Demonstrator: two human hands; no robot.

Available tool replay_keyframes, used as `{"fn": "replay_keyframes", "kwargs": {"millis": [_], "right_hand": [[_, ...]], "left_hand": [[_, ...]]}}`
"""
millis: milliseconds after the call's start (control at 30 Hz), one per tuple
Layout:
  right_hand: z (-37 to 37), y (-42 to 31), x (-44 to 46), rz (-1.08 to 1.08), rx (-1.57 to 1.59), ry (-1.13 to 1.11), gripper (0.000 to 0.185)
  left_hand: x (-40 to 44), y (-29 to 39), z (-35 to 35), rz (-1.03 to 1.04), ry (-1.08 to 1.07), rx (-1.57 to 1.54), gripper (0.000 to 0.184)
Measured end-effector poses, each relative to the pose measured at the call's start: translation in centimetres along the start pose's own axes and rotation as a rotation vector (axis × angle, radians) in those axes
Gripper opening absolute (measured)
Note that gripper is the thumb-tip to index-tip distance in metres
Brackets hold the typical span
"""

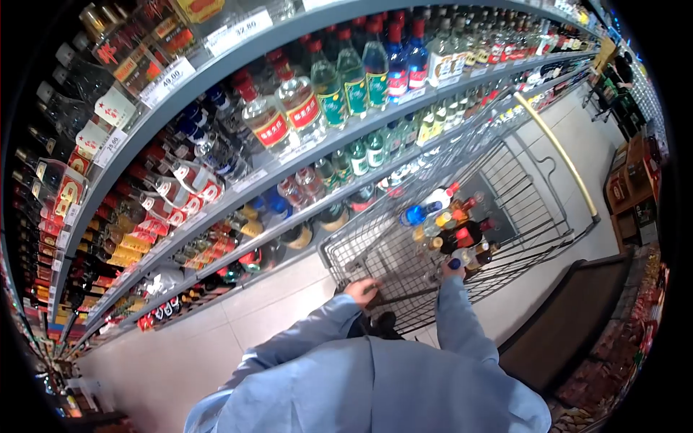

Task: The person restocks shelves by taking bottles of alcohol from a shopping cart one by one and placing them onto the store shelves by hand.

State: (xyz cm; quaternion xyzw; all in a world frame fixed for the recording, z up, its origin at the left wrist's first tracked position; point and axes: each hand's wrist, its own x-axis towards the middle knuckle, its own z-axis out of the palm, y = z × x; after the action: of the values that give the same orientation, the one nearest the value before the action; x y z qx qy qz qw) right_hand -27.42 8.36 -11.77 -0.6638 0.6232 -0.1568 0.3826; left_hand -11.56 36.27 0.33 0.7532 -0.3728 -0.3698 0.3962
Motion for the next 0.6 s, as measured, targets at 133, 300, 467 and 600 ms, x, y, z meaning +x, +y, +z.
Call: {"fn": "replay_keyframes", "kwargs": {"millis": [133,300,467,600], "right_hand": [[-1.1,-1.3,-1.7,-0.108,-0.061,0.073,0.034],[-6.7,-7.2,-6.4,-0.290,0.344,-0.242,0.020],[-13.8,-16.6,-13.6,-0.646,0.782,-0.535,0.007],[-19.7,-22.4,-17.9,-0.566,1.019,-0.778,0.007]], "left_hand": [[-1.6,-1.8,2.5,0.117,0.115,-0.072,0.024],[-1.8,-0.9,3.9,0.091,0.138,-0.139,0.033],[-0.8,4.7,2.4,0.380,0.016,-0.364,0.069],[-1.6,10.0,0.1,-0.099,-0.208,-1.442,0.081]]}}
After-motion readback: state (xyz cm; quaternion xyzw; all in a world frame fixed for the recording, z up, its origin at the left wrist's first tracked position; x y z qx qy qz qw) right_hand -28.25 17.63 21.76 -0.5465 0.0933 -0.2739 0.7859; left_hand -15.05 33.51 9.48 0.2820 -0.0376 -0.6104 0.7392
